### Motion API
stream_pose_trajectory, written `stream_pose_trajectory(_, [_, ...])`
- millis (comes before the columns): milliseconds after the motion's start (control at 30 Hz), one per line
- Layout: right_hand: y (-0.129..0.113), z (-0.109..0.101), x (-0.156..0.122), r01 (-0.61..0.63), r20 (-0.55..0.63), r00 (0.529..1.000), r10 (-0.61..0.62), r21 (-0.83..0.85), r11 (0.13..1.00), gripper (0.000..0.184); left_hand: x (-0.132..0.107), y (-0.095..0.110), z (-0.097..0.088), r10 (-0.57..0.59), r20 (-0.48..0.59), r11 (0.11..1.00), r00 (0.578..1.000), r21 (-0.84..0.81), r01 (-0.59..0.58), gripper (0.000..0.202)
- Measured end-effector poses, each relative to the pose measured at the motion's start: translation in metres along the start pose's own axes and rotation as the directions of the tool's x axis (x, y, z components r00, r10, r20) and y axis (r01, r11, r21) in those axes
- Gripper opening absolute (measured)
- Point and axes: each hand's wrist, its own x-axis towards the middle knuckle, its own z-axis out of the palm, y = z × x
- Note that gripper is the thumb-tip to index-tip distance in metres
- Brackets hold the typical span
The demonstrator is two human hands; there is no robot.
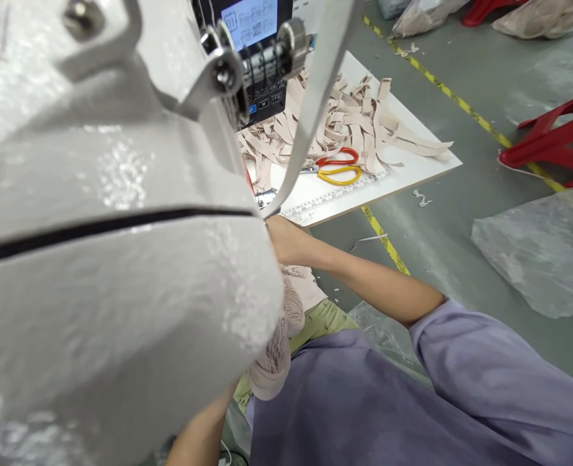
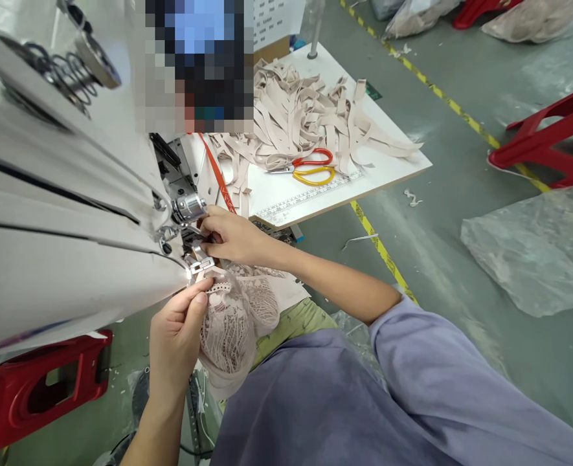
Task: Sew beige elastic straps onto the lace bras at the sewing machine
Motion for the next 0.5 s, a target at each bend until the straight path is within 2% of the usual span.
stream_pose_trajectory(267, [-0.0048, -0.0019, -0.001, -0.032, 0.003, 0.999, 0.032, 0.064, 0.997, 0.011, 0.0001, -0.0034, -0.0012, -0.003, 0.026, 1.0, 1.0, 0.021, 0.002, 0.03])
stream_pose_trajectory(500, [-0.0054, -0.0026, -0.001, -0.03, 0.002, 1.0, 0.03, 0.085, 0.996, 0.013, -0.0032, 0.0029, -0.0071, 0.051, 0.086, 0.998, 0.995, 0.033, -0.054, 0.035])
